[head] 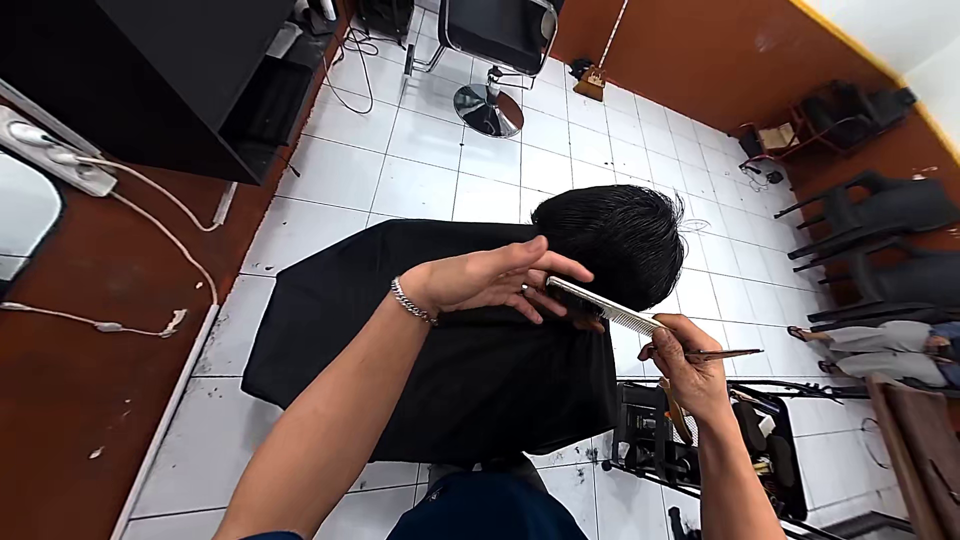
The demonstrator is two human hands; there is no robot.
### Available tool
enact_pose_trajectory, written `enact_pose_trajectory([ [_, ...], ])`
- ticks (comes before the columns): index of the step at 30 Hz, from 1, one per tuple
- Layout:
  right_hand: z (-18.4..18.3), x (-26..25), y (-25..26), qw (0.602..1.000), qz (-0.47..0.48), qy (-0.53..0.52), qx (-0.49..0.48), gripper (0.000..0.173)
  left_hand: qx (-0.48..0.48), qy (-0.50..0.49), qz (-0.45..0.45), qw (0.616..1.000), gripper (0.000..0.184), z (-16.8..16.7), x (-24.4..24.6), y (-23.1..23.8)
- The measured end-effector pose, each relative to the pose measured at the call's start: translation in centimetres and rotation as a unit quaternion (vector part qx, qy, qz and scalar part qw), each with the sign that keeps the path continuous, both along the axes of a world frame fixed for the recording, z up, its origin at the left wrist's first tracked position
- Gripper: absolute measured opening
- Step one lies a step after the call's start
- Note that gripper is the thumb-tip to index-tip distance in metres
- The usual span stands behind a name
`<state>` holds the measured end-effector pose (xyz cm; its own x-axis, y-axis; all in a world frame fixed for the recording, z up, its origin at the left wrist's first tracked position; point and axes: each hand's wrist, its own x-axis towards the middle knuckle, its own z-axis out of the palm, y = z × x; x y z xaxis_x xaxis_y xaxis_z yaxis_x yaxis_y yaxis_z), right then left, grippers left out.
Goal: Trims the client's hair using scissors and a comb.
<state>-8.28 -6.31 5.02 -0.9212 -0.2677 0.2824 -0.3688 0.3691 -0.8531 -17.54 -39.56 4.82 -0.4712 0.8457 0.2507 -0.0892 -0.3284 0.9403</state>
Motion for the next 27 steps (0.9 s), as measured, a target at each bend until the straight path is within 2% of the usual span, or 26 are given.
enact_pose_trajectory([
  [5,0.0,-0.2,-0.1,1.000,-0.001,-0.017,-0.016,0.017,-0.028,-0.044,-0.050,0.997,0.080,0.9,-0.6,1.8],
  [9,0.0,0.0,-0.5,0.999,-0.005,-0.027,-0.024,0.017,-0.049,-0.077,-0.057,0.994,0.083,0.8,-0.9,2.3],
  [15,-0.4,0.7,-0.7,0.998,0.006,-0.057,-0.023,0.017,-0.083,-0.058,0.050,0.994,0.083,1.0,0.3,3.2],
  [16,-0.4,1.0,-0.7,0.996,0.027,-0.076,-0.048,0.018,-0.089,-0.054,0.065,0.992,0.083,1.0,0.7,3.2],
  [18,-0.1,1.8,-1.2,0.975,0.056,-0.120,-0.176,0.020,-0.083,-0.049,0.093,0.991,0.085,1.0,1.4,3.1],
  [20,0.5,2.2,-3.0,0.944,0.009,-0.138,-0.300,0.018,-0.052,-0.036,0.101,0.993,0.085,0.2,1.4,3.1],
  [21,0.8,2.4,-4.1,0.937,-0.022,-0.151,-0.313,0.016,-0.039,-0.034,0.104,0.993,0.084,0.0,1.4,3.1],
  [23,1.0,2.8,-6.3,0.942,-0.021,-0.212,-0.259,0.020,-0.029,-0.039,0.138,0.989,0.071,-0.4,1.9,3.3],
  [25,0.8,3.1,-7.3,0.943,0.063,-0.282,-0.163,0.026,-0.039,-0.045,0.159,0.986,0.067,-0.8,2.1,3.5],
  [27,-0.2,3.6,-6.8,0.929,0.128,-0.312,-0.151,0.026,-0.037,-0.060,0.164,0.984,0.063,-1.0,2.1,3.7],
])
